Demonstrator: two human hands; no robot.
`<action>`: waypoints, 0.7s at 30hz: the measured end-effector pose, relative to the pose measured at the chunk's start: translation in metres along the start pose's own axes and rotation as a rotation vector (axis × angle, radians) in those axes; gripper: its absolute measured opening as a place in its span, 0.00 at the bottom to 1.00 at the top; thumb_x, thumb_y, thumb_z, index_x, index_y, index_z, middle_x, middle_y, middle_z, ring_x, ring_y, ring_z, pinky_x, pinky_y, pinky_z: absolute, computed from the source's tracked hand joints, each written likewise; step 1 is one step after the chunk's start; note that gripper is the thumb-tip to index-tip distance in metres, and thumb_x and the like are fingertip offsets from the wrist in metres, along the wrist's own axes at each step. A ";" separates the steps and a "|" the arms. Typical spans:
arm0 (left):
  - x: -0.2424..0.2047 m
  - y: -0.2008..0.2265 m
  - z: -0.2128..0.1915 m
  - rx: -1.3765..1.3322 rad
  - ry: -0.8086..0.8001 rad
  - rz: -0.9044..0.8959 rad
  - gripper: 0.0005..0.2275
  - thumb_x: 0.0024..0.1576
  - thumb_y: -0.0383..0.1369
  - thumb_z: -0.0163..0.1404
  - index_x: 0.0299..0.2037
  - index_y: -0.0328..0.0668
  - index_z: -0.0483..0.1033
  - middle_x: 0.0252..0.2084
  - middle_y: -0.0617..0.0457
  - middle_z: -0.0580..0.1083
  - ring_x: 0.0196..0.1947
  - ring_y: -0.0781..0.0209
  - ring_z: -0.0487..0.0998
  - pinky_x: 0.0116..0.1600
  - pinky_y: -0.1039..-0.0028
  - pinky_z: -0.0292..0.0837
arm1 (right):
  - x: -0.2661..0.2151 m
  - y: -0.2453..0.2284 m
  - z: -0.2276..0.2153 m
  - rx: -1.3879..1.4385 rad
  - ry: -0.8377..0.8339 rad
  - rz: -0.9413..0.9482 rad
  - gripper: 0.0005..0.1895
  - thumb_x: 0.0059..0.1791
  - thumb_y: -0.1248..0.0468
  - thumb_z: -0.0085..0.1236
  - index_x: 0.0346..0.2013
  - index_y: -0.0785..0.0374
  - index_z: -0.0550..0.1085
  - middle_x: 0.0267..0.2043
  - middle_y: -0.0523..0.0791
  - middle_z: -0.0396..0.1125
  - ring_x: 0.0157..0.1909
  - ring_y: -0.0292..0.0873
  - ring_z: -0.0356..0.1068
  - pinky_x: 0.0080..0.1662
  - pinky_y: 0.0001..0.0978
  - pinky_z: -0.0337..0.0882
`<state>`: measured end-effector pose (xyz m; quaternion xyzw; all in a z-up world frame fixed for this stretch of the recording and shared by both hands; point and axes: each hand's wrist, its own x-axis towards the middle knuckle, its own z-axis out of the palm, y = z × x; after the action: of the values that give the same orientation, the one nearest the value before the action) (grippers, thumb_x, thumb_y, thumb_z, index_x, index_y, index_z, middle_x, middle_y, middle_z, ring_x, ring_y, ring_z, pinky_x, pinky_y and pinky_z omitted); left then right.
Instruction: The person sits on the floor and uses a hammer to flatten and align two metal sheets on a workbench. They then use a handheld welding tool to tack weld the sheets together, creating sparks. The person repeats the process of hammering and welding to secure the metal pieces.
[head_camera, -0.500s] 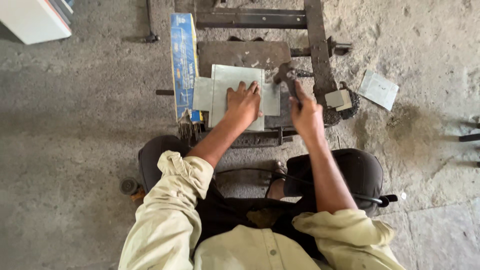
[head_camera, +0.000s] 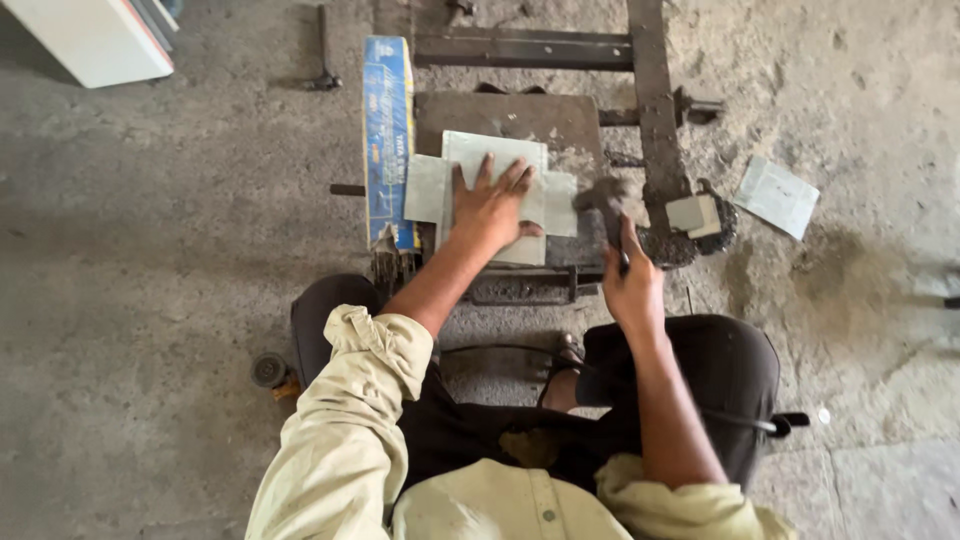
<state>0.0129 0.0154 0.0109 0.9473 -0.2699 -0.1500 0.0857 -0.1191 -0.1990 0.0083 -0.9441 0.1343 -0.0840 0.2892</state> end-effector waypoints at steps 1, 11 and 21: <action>-0.002 -0.007 -0.006 -0.035 -0.005 -0.071 0.52 0.46 0.67 0.54 0.76 0.53 0.43 0.79 0.56 0.40 0.77 0.39 0.39 0.72 0.28 0.36 | -0.007 0.001 0.000 0.021 -0.045 0.102 0.30 0.57 0.62 0.48 0.75 0.59 0.58 0.34 0.58 0.75 0.25 0.49 0.76 0.29 0.41 0.78; 0.038 -0.084 -0.008 -0.003 0.066 -0.257 0.61 0.30 0.68 0.66 0.74 0.50 0.53 0.78 0.46 0.50 0.73 0.35 0.57 0.66 0.42 0.65 | -0.007 0.009 0.003 0.050 0.088 -0.099 0.28 0.56 0.64 0.53 0.72 0.61 0.63 0.43 0.64 0.73 0.44 0.63 0.77 0.44 0.49 0.76; 0.026 -0.097 -0.003 -0.226 0.180 -0.217 0.42 0.36 0.59 0.70 0.57 0.40 0.71 0.45 0.42 0.79 0.43 0.41 0.81 0.46 0.53 0.77 | -0.008 -0.005 -0.001 0.127 0.046 -0.005 0.28 0.57 0.63 0.51 0.72 0.61 0.62 0.41 0.64 0.73 0.42 0.62 0.77 0.41 0.49 0.76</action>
<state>0.0824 0.0833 -0.0160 0.9647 -0.1388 -0.1022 0.1989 -0.1257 -0.1934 0.0114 -0.9219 0.1331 -0.1149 0.3451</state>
